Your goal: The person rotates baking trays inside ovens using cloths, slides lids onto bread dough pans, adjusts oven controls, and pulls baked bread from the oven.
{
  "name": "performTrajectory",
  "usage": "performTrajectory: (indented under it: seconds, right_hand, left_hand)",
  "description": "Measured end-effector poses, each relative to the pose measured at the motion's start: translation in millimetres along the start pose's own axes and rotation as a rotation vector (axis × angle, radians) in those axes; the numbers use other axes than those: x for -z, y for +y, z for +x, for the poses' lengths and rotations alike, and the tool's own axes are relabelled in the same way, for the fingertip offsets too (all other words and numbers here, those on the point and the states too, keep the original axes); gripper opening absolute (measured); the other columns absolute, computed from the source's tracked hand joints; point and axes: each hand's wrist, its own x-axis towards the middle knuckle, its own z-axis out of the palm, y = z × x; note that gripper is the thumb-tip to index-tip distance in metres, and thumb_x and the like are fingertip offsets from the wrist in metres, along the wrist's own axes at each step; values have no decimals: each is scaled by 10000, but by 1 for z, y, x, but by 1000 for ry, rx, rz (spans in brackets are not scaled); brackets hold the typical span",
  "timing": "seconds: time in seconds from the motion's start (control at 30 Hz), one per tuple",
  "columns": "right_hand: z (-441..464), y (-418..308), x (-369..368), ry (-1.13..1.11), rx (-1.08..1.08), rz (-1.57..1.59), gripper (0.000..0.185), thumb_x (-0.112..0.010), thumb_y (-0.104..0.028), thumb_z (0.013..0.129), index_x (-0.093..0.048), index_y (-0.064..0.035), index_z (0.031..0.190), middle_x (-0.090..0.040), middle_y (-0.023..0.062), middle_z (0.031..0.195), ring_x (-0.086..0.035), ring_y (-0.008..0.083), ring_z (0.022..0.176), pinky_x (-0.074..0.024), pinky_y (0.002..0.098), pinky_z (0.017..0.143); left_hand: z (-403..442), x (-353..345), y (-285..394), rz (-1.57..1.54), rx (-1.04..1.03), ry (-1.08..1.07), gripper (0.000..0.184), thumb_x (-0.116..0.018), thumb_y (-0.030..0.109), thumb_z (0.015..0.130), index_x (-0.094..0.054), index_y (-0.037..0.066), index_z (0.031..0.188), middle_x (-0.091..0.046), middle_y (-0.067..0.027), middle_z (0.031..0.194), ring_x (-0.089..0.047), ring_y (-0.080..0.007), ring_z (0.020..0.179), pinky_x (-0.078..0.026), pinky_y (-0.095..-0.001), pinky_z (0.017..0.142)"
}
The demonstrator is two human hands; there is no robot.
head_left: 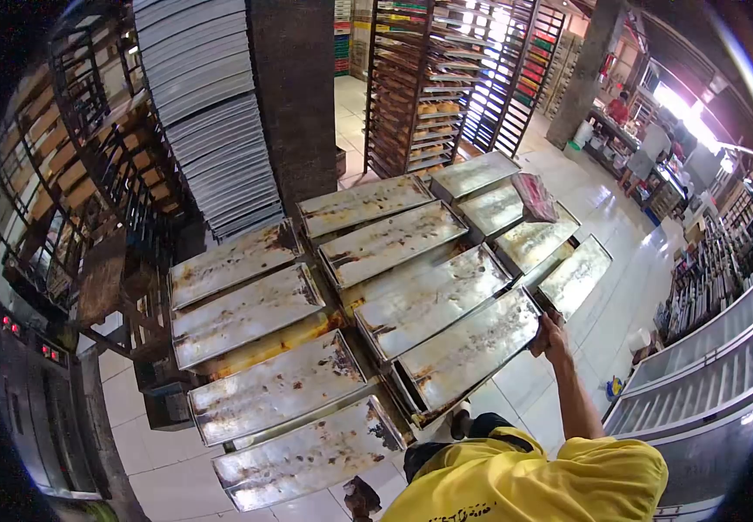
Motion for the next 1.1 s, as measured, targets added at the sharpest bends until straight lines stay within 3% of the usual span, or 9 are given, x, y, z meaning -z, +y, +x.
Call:
performTrajectory:
  seconds: [0.1,0.17,0.3,0.43,0.47,0.5,0.63,0.9,1.1]
  right_hand:
    - [-2,5,4,-75,-4,9,356,-549,-174,989,-453,-61,1313,-613,49,999,-597,125,909,-500,262,751]
    - [6,8,-2,-21,34,188,259,-556,-172,986,-510,-60,1215,-586,17,916,-573,107,817,-482,255,689]
    - [8,4,-11,68,51,298,143,-560,-175,981,-557,-59,1065,-563,-2,810,-550,90,715,-470,237,592]
    - [5,-6,-17,188,-71,435,81,-635,-161,939,-588,-99,963,-569,-34,726,-534,79,623,-460,243,552]
    - [3,-2,-3,111,-109,412,85,-666,-149,920,-613,-109,974,-607,-23,797,-567,100,682,-476,248,593]
    - [6,-5,-12,194,-121,486,65,-671,-127,914,-633,-94,955,-577,-11,712,-526,108,593,-440,265,519]
    - [8,-11,-9,222,-164,492,64,-678,-78,888,-641,-78,939,-591,0,724,-550,117,617,-439,269,516]
    - [-15,-35,0,1,-206,365,204,-688,-127,892,-627,-74,1080,-624,2,976,-564,120,867,-452,298,754]
    - [-8,-16,23,-136,-133,322,289,-745,-144,860,-657,-29,1109,-644,-13,958,-574,92,816,-454,264,689]
  left_hand:
    - [-4,8,4,-149,73,-5,283,-475,250,997,-687,114,867,-502,79,616,-383,-64,475,-299,-255,401]
    - [-10,10,2,-375,187,-44,297,-469,256,1003,-690,117,860,-497,84,611,-374,-60,470,-292,-251,398]
    - [-19,18,-1,-1069,715,-93,325,-459,268,1014,-695,122,845,-488,94,601,-357,-52,461,-279,-242,393]
    - [-34,14,-30,-94,40,30,316,-467,281,1003,-690,106,863,-506,61,632,-385,-87,503,-303,-262,429]
    - [-36,10,-39,-17,-1,40,315,-470,284,1000,-689,102,868,-511,52,640,-393,-96,514,-309,-267,438]
    - [-37,8,-49,58,-42,50,314,-472,287,998,-688,98,872,-516,44,648,-400,-105,525,-315,-272,447]
    - [-40,-9,-88,272,-155,92,313,-480,300,987,-684,82,891,-534,10,679,-428,-141,567,-339,-292,483]
    - [-37,-30,-177,742,-314,207,330,-498,325,965,-676,50,927,-570,-56,742,-485,-212,651,-387,-332,555]
    - [-34,-32,-227,1469,-358,361,356,-511,345,948,-670,26,955,-597,-107,789,-528,-265,715,-423,-361,609]
